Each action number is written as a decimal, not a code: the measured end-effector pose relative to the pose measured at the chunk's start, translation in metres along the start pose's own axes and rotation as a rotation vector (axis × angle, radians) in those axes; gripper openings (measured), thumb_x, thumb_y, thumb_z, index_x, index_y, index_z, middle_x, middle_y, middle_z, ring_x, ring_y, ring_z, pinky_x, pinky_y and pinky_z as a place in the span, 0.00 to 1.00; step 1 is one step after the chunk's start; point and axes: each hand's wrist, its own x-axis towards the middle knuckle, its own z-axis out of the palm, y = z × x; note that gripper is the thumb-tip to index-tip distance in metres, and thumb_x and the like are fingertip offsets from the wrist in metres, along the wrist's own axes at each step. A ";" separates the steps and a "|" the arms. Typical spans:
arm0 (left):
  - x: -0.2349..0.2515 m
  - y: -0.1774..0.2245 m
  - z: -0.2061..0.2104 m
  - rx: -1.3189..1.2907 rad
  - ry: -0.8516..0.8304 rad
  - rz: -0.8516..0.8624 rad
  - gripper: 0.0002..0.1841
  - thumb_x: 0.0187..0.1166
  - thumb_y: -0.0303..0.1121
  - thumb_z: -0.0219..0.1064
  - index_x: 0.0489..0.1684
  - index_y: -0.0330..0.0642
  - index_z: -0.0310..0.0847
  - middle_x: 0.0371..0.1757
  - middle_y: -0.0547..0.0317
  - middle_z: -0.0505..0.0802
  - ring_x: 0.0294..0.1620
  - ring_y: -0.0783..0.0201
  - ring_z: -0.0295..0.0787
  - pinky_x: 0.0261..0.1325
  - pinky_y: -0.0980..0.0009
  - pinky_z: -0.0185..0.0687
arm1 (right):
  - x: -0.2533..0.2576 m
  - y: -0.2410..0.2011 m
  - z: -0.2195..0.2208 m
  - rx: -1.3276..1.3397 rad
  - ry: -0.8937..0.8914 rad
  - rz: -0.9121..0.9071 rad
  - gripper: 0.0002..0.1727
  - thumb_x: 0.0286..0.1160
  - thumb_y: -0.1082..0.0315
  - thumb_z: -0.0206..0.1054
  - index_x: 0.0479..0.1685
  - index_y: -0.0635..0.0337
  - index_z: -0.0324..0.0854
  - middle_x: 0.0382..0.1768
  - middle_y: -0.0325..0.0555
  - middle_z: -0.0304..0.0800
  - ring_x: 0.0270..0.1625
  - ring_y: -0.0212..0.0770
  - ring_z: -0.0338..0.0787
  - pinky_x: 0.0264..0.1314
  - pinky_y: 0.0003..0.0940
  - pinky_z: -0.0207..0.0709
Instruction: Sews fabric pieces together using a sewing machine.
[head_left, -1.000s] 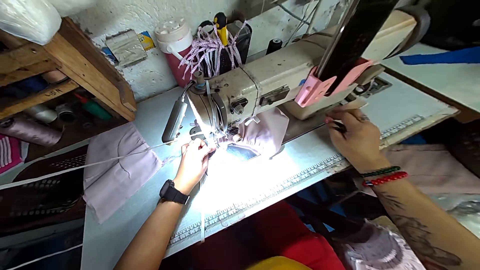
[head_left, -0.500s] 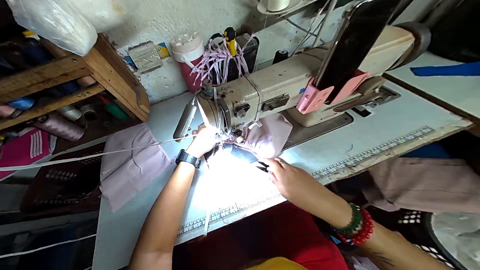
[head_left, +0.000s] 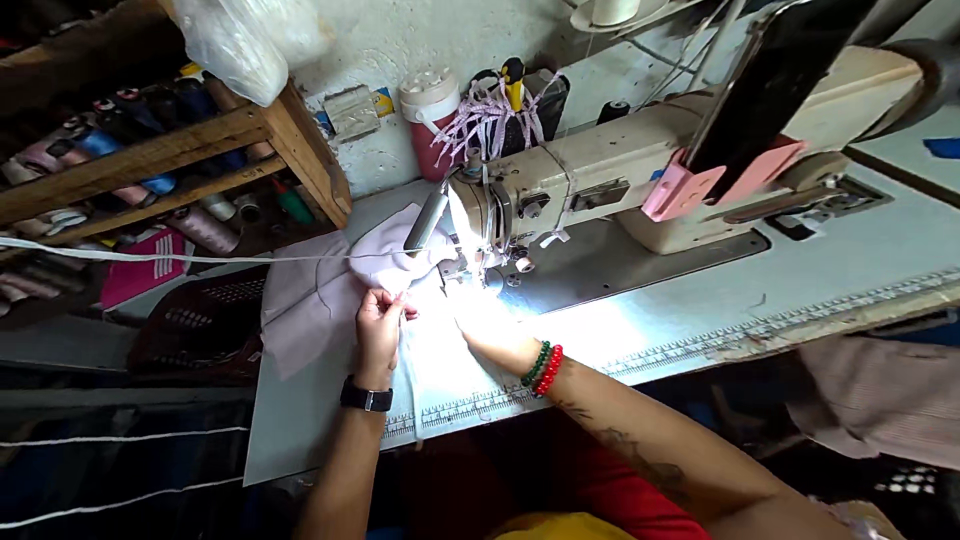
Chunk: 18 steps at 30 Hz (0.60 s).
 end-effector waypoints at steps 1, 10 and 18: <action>-0.002 0.002 -0.007 0.015 -0.020 0.003 0.04 0.80 0.16 0.63 0.41 0.33 0.75 0.36 0.55 0.94 0.31 0.64 0.93 0.40 0.68 0.93 | -0.001 0.002 -0.005 0.046 -0.044 0.034 0.23 0.85 0.67 0.58 0.72 0.72 0.77 0.63 0.69 0.85 0.68 0.64 0.85 0.69 0.60 0.76; -0.034 0.033 -0.010 0.046 -0.558 -0.164 0.19 0.77 0.15 0.59 0.66 0.31 0.78 0.53 0.49 0.93 0.38 0.62 0.95 0.44 0.66 0.94 | -0.005 0.004 -0.021 1.230 -0.590 0.333 0.11 0.92 0.61 0.55 0.39 0.51 0.78 0.20 0.27 0.76 0.12 0.16 0.60 0.13 0.12 0.51; -0.043 0.048 -0.032 0.242 -0.361 -0.086 0.17 0.74 0.21 0.61 0.61 0.34 0.81 0.51 0.59 0.94 0.26 0.76 0.83 0.29 0.80 0.79 | -0.008 0.007 -0.016 0.482 -0.075 -0.048 0.20 0.81 0.51 0.67 0.52 0.60 0.85 0.32 0.42 0.85 0.34 0.35 0.83 0.39 0.35 0.78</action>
